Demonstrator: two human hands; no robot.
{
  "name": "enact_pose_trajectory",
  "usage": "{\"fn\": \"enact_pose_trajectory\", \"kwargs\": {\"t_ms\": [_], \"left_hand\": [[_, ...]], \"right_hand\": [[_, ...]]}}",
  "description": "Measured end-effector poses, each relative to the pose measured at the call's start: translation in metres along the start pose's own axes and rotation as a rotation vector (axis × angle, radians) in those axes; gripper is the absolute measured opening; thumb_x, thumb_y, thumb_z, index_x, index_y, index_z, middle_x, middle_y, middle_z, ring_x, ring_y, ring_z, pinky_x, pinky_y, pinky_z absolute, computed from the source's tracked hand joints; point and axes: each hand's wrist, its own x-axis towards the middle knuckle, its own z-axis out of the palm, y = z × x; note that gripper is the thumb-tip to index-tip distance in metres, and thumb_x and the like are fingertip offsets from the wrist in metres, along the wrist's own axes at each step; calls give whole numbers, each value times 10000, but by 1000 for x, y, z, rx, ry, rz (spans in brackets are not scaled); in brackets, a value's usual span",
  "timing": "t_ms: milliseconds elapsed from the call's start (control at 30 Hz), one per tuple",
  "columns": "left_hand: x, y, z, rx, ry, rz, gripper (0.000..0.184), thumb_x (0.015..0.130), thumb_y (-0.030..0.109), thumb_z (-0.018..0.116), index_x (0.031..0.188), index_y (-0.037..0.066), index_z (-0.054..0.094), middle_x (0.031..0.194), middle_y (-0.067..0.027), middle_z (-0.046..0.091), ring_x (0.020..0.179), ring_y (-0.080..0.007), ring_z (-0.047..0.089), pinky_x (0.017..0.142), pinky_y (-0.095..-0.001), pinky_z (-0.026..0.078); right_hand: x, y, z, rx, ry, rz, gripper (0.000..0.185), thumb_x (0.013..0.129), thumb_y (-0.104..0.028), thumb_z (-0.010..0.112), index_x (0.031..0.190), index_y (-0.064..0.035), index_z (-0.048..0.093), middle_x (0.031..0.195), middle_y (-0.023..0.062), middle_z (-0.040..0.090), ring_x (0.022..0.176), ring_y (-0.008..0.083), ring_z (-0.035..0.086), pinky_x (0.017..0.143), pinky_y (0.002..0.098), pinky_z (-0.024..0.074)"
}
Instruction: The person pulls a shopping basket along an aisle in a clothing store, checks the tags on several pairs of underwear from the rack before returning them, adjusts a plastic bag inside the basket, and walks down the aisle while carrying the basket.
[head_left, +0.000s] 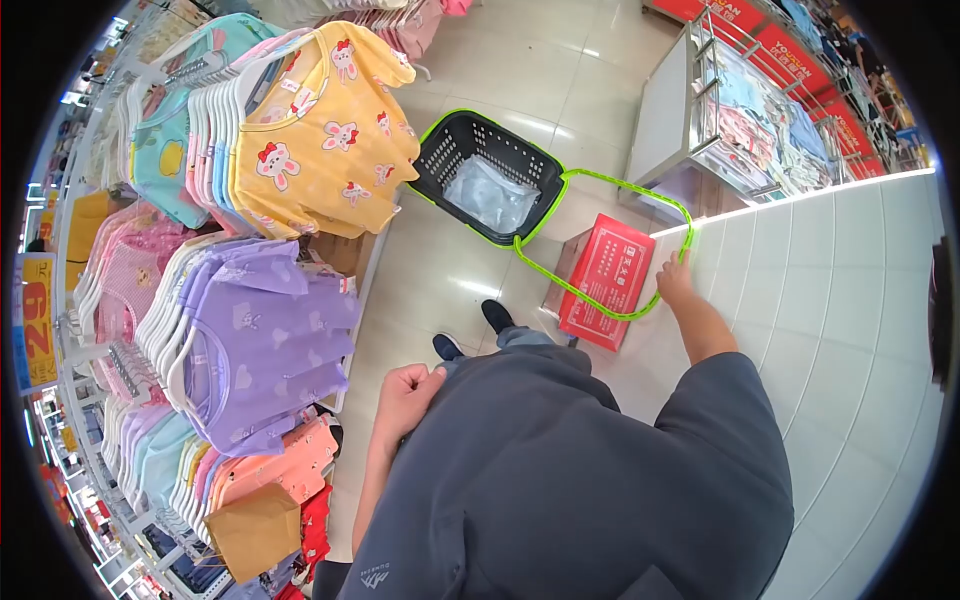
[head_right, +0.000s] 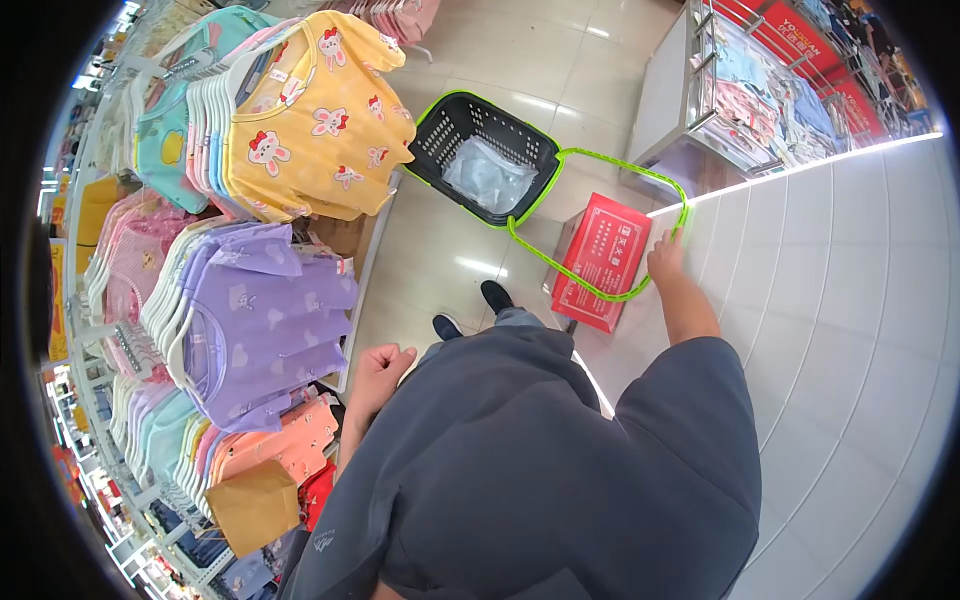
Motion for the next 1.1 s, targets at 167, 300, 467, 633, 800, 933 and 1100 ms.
{"fn": "enact_pose_trajectory", "kwargs": {"t_ms": [167, 300, 467, 633, 800, 933, 1100], "left_hand": [[1, 7, 0, 24, 19, -8, 456, 908, 182, 655, 551, 73, 393, 528, 78, 378, 529, -24, 304, 463, -246, 257], [9, 12, 1, -3, 7, 16, 453, 909, 172, 653, 550, 75, 394, 530, 78, 384, 528, -24, 305, 464, -242, 258], [20, 23, 0, -11, -13, 55, 446, 911, 160, 648, 548, 75, 402, 534, 80, 393, 525, -21, 310, 463, -240, 255], [31, 29, -6, -26, 24, 36, 447, 908, 176, 653, 546, 81, 407, 532, 81, 396, 523, -19, 314, 460, -243, 248], [40, 13, -24, -103, 67, 19, 447, 904, 193, 660, 545, 87, 415, 531, 85, 396, 523, -21, 312, 461, -242, 252], [54, 21, -46, -94, 46, 0, 437, 902, 195, 659, 552, 81, 423, 536, 79, 405, 531, -26, 328, 467, -248, 274], [96, 23, -84, -21, -28, 77, 428, 897, 194, 662, 561, 71, 428, 542, 73, 393, 537, -32, 331, 471, -254, 280]], "right_hand": [[12, 10, -16, 62, 29, -115, 281, 936, -279, 469, 1008, -165, 715, 1098, 67, 657, 1217, 288, 503, 1103, 647, 168], [25, 38, -76, 72, 169, -267, 141, 828, -236, 599, 845, -160, 717, 863, 53, 701, 913, 253, 657, 1008, 548, 353], [55, 52, -178, -16, 181, -336, 101, 764, -213, 654, 805, -154, 725, 795, 54, 699, 805, 262, 671, 876, 486, 432], [67, 58, -211, -17, 509, -180, 190, 740, -248, 675, 897, -151, 718, 942, 63, 646, 1081, 261, 537, 988, 572, 353], [64, 58, -243, 203, 410, -150, 219, 744, -239, 682, 938, -145, 718, 1114, 128, 600, 1180, 316, 483, 1049, 615, 313], [69, 57, -267, 223, 452, -5, 316, 800, -238, 648, 1099, -136, 659, 1302, 213, 517, 1356, 399, 342, 1082, 647, 244], [111, 28, -270, 344, 460, 331, 421, 853, -210, 600, 1271, -172, 566, 1325, 304, 472, 1338, 432, 370, 1052, 625, 306]]}}
